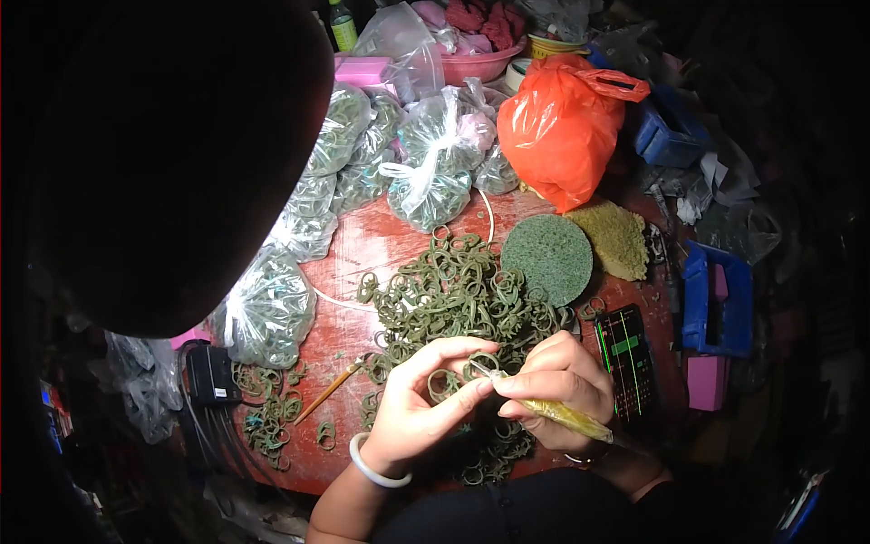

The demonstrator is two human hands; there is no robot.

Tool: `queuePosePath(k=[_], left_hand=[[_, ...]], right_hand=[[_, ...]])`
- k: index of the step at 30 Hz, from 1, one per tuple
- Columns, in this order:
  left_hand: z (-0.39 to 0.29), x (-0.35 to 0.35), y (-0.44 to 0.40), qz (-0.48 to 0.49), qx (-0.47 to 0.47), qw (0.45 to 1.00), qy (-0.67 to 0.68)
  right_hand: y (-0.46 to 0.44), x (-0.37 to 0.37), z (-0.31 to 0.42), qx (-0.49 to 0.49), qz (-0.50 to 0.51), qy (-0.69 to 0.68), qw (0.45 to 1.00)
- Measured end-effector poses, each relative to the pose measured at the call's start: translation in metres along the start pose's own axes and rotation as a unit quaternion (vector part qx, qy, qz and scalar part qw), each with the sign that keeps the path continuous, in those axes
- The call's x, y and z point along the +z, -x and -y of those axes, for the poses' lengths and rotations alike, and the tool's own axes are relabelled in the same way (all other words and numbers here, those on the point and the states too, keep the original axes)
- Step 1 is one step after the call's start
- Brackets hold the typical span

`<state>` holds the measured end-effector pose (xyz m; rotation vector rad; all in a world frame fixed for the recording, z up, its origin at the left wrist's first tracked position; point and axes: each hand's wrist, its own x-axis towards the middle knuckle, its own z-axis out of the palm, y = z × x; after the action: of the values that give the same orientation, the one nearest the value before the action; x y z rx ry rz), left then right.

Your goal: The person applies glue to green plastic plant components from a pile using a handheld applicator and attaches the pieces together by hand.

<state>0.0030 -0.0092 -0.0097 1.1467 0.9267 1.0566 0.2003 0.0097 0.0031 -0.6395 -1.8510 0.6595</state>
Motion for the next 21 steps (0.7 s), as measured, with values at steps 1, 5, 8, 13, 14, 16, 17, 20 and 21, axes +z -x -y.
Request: queuePosePath(k=[1,5,8,13,14,16,17,20,21], left_hand=[[0.000,0.000,0.000,-0.001,0.002,1.000,0.002],[0.000,-0.001,0.000,-0.002,-0.001,1.000,0.003],[-0.004,-0.001,0.002,0.007,-0.033,0.999,0.017],[-0.005,0.000,0.001,0.013,-0.041,0.994,0.100],[-0.007,0.000,0.001,0.012,-0.041,0.994,0.100],[-0.011,0.001,0.001,0.013,-0.058,0.995,0.085],[-0.011,0.001,0.001,0.013,-0.058,0.995,0.085],[-0.008,0.000,0.002,0.010,-0.047,0.996,0.072],[-0.008,0.000,0.002,0.013,-0.047,0.996,0.070]], right_hand=[[0.000,0.000,0.000,0.006,-0.002,0.005,1.000],[-0.001,0.001,-0.001,0.006,0.000,0.014,1.000],[0.001,0.000,0.003,0.074,0.002,-0.040,0.996],[0.008,-0.003,-0.007,0.128,-0.003,-0.190,0.973],[0.007,-0.002,-0.007,0.117,-0.007,-0.180,0.977],[0.004,0.000,-0.006,0.104,-0.010,-0.160,0.982],[0.003,-0.001,-0.006,0.089,0.004,-0.133,0.987],[0.002,-0.001,-0.005,0.076,0.014,-0.110,0.991],[0.002,0.000,-0.006,0.082,0.007,-0.124,0.989]])
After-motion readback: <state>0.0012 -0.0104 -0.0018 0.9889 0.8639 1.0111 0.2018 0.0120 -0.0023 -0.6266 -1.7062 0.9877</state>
